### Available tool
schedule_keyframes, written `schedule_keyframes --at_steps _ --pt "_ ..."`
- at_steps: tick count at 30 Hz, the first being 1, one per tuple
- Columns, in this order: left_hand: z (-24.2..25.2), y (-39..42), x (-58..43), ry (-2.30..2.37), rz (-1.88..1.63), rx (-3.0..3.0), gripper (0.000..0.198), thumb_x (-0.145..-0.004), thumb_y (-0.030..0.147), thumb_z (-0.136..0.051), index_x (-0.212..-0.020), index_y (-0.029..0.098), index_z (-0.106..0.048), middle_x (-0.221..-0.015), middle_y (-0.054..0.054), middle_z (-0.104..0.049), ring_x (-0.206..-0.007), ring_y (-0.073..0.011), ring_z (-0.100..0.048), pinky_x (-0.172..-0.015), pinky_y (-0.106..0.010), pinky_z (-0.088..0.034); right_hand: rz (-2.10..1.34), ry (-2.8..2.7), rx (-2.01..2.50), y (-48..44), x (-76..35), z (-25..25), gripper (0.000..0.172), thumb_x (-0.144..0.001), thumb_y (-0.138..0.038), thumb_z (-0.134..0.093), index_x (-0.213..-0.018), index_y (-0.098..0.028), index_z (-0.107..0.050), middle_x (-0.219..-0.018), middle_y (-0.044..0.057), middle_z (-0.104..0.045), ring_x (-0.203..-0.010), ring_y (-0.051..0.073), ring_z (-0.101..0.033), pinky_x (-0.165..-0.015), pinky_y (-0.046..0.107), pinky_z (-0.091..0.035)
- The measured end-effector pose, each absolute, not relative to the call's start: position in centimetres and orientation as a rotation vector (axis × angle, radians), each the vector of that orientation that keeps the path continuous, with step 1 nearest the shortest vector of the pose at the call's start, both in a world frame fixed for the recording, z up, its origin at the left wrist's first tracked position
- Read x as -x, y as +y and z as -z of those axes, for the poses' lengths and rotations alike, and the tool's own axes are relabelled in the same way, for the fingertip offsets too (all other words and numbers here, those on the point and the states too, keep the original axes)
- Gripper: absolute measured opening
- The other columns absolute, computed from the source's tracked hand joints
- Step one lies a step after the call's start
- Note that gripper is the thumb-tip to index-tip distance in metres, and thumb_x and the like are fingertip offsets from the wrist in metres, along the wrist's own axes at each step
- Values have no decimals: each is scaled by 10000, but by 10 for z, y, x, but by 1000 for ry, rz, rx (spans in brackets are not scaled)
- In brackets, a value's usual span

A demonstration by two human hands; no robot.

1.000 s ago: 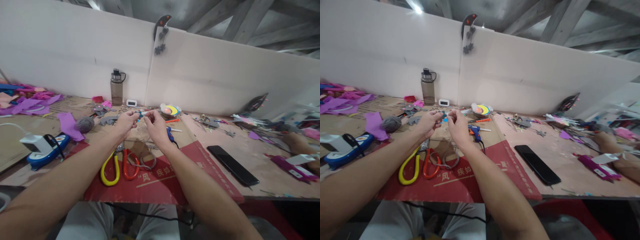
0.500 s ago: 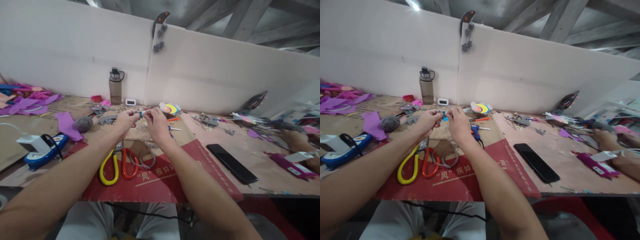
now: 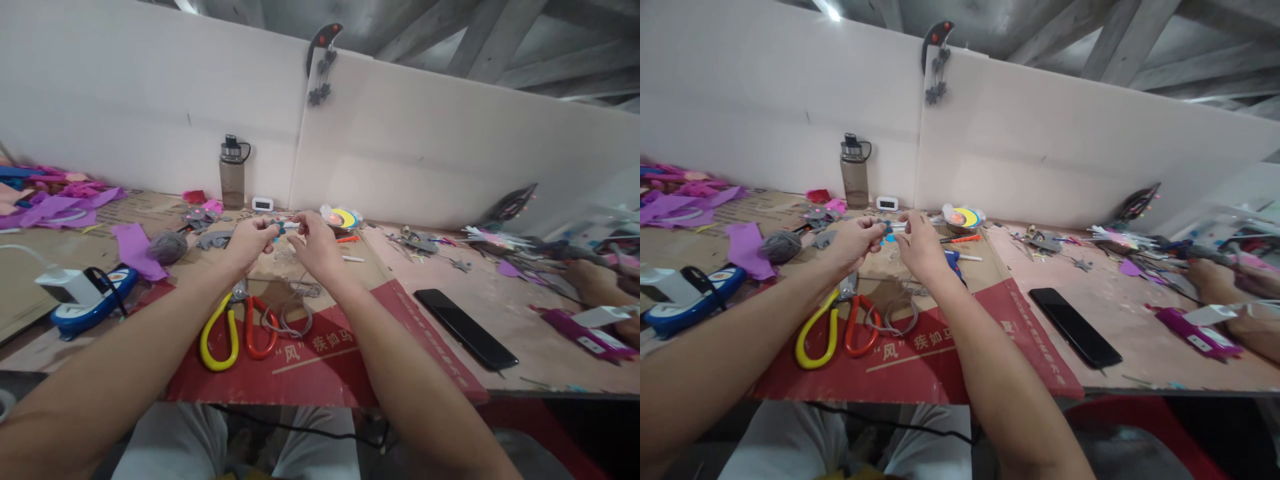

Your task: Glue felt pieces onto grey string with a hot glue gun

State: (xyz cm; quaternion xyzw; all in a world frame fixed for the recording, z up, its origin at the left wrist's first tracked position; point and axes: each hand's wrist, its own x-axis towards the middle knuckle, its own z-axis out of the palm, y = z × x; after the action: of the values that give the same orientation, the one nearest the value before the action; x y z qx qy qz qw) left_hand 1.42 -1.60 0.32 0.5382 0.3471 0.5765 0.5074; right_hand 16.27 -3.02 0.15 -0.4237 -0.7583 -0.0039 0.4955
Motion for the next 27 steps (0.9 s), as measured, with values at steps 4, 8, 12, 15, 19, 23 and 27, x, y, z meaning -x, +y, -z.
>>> schedule_keyframes --at_steps 4,8,12,15,19,23,27 --pt "-4 -13 -12 841 -1412 -1278 177 -626 149 -665 -552 137 -505 -484 41 -421 -404 -30 -352 -362 -159 -258 22 -1862 967 -32 -166 -3 126 -779 -108 -502 -846 -207 -540 -859 32 -558 -762 152 -503 -700 296 -399" --pt "-3 -13 -13 858 -1373 -1302 180 -634 172 -676 -556 137 -517 -481 38 -443 -382 -29 -363 -369 -171 -288 45 -1833 943 -37 -166 -8 76 -811 -146 -505 -790 -201 -553 -838 36 -575 -761 154 -512 -703 296 -397" --pt "-4 -17 -17 864 -1332 -1365 175 -638 187 -684 -563 135 -535 -504 33 -475 -369 -33 -386 -382 -186 -333 80 -1829 972 -36 -165 -9 76 -837 -199 -497 -783 -193 -550 -810 41 -574 -762 162 -512 -707 302 -395" --pt "-5 -19 -18 865 -1310 -1371 138 -651 186 -676 -594 132 -563 -531 22 -509 -383 -41 -416 -397 -190 -364 101 -1830 990 -35 -164 -8 98 -851 -226 -479 -781 -193 -539 -801 42 -565 -753 162 -502 -705 302 -388" --pt "-3 -18 -17 840 -1267 -1362 131 -666 200 -682 -610 133 -585 -522 12 -524 -407 -55 -452 -437 -200 -407 131 -1828 1012 -36 -165 -8 124 -862 -237 -454 -772 -194 -527 -785 39 -547 -739 157 -484 -701 297 -373" --pt "-2 -17 -16 803 -1241 -1372 129 -668 219 -694 -645 131 -603 -546 5 -544 -431 -64 -482 -470 -214 -441 172 -1840 1036 -36 -165 -8 146 -868 -244 -438 -759 -192 -519 -764 33 -531 -727 153 -476 -692 285 -361" --pt "-1 -16 -17 783 -1236 -1375 134 -670 230 -690 -676 127 -605 -556 9 -551 -441 -63 -487 -486 -219 -458 196 -1840 1065 -35 -165 -7 153 -864 -232 -436 -736 -187 -506 -747 26 -519 -714 147 -470 -682 277 -352"
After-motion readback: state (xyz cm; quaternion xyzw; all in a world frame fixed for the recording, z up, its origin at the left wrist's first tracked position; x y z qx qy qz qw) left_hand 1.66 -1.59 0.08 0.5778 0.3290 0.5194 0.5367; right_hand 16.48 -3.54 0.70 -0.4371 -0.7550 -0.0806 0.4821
